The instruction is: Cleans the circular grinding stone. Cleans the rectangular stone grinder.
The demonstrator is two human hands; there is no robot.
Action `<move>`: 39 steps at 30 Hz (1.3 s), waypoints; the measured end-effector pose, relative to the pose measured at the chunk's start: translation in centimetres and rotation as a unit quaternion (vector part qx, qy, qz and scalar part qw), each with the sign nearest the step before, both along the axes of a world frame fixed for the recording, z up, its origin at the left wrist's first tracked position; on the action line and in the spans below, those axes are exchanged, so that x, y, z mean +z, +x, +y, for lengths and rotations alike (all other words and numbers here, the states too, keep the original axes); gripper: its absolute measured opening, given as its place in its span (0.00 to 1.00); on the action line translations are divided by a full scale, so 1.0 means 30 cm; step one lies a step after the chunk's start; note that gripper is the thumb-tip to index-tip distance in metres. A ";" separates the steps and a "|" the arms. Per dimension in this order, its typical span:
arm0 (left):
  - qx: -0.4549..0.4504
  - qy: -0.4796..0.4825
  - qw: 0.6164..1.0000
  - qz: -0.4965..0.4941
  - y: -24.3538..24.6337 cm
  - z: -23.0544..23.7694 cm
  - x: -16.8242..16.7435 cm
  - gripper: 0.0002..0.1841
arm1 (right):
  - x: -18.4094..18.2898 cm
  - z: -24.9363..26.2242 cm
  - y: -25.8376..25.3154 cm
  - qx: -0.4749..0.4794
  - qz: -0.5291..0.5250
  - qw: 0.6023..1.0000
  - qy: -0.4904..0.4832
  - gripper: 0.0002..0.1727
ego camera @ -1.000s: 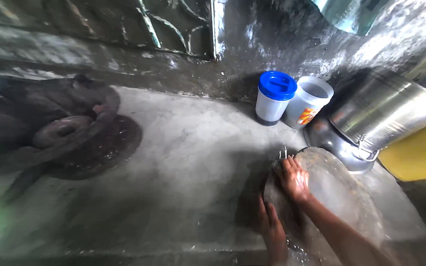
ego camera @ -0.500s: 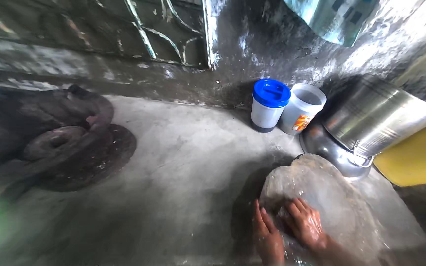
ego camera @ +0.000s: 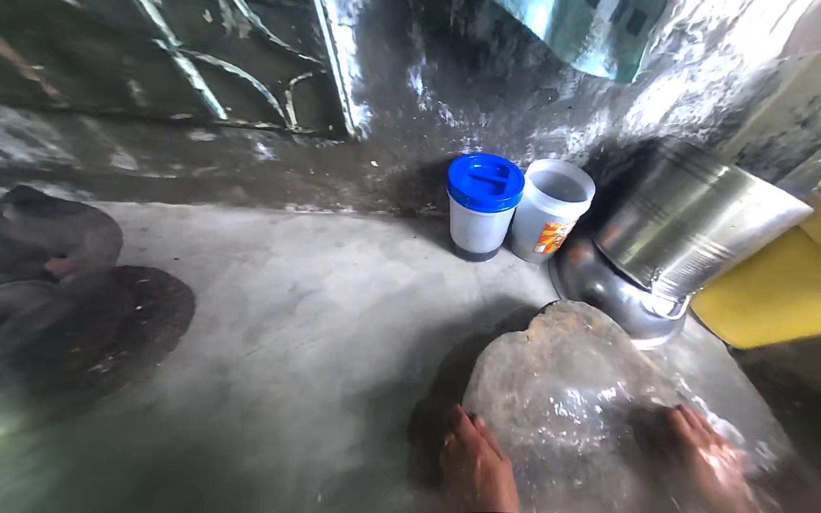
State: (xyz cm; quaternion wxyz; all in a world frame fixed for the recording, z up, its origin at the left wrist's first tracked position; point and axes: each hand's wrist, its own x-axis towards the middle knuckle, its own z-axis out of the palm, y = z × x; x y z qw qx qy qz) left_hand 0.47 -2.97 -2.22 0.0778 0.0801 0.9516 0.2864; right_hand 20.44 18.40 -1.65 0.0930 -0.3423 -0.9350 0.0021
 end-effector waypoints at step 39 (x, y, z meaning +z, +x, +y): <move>-0.041 0.099 0.991 0.082 -0.058 -0.013 -0.035 0.22 | -0.035 0.180 -0.635 0.027 0.089 0.995 0.039 0.12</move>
